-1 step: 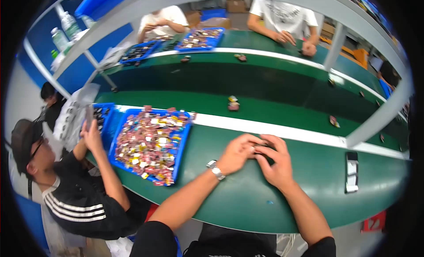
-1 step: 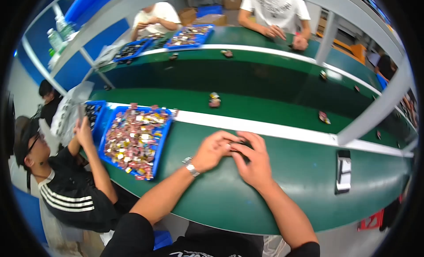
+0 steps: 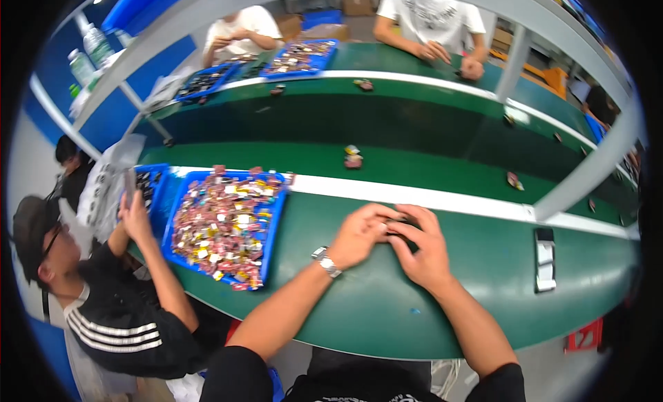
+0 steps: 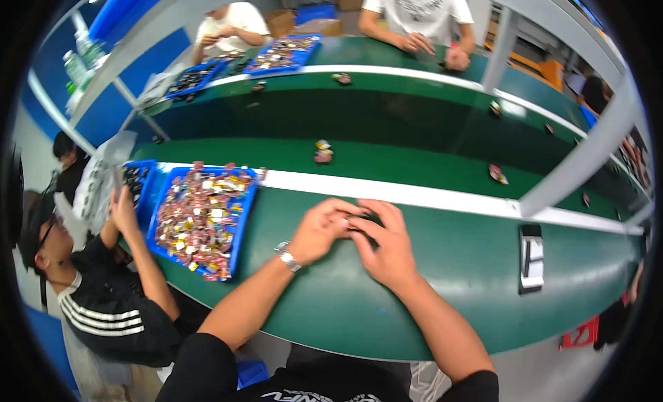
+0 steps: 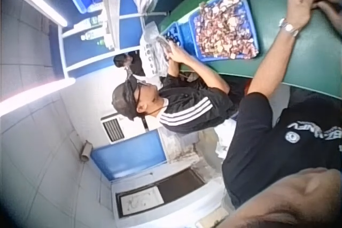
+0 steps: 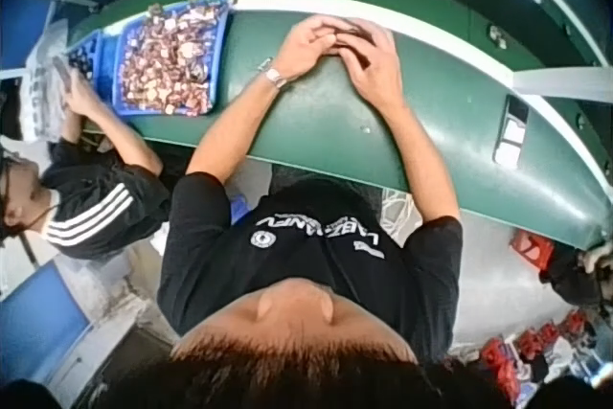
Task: Assembling small electronic or plastic components on a production line workbench.
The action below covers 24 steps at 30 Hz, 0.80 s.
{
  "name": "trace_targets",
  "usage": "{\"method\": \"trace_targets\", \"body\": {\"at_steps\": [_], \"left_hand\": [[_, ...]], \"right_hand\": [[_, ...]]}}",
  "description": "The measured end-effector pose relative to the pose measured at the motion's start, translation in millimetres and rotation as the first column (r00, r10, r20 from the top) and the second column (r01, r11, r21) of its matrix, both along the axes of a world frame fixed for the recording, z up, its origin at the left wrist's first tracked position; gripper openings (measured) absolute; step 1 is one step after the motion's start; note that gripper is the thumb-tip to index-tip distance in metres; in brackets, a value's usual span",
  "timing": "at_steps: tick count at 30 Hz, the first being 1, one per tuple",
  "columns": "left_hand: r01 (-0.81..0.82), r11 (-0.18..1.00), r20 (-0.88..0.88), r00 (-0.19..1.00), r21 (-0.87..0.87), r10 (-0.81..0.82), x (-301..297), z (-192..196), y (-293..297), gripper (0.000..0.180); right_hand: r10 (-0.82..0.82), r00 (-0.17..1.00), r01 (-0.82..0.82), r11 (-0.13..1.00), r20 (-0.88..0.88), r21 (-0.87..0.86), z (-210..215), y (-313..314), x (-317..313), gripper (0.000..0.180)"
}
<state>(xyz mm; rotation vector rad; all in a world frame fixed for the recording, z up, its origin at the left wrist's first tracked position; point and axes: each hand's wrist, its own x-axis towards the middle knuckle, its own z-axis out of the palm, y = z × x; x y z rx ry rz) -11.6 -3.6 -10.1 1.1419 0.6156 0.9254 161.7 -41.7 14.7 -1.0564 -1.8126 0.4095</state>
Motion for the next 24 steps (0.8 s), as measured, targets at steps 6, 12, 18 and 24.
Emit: {"method": "trace_targets", "body": {"at_steps": [6,12,18,24], "left_hand": [[-0.004,1.000,-0.050,0.999,-0.012,0.003,-1,15,1,0.027],[-0.002,1.000,-0.081,0.997,-0.013,0.001,6,19,-2,0.027],[0.002,1.000,-0.102,0.995,-0.011,-0.004,8,21,-4,0.027],[-0.005,1.000,-0.093,0.996,-0.026,0.003,6,17,-3,0.028]], "right_hand": [[-0.068,0.997,0.070,0.994,-0.021,0.089,5,3,3,0.027],[-0.106,0.994,0.094,0.968,0.040,0.232,5,3,8,0.024],[-0.206,0.978,0.195,0.949,0.018,0.246,0,3,4,0.021],[-0.187,0.982,0.181,0.965,0.013,0.190,2,0,0,0.017]]}}
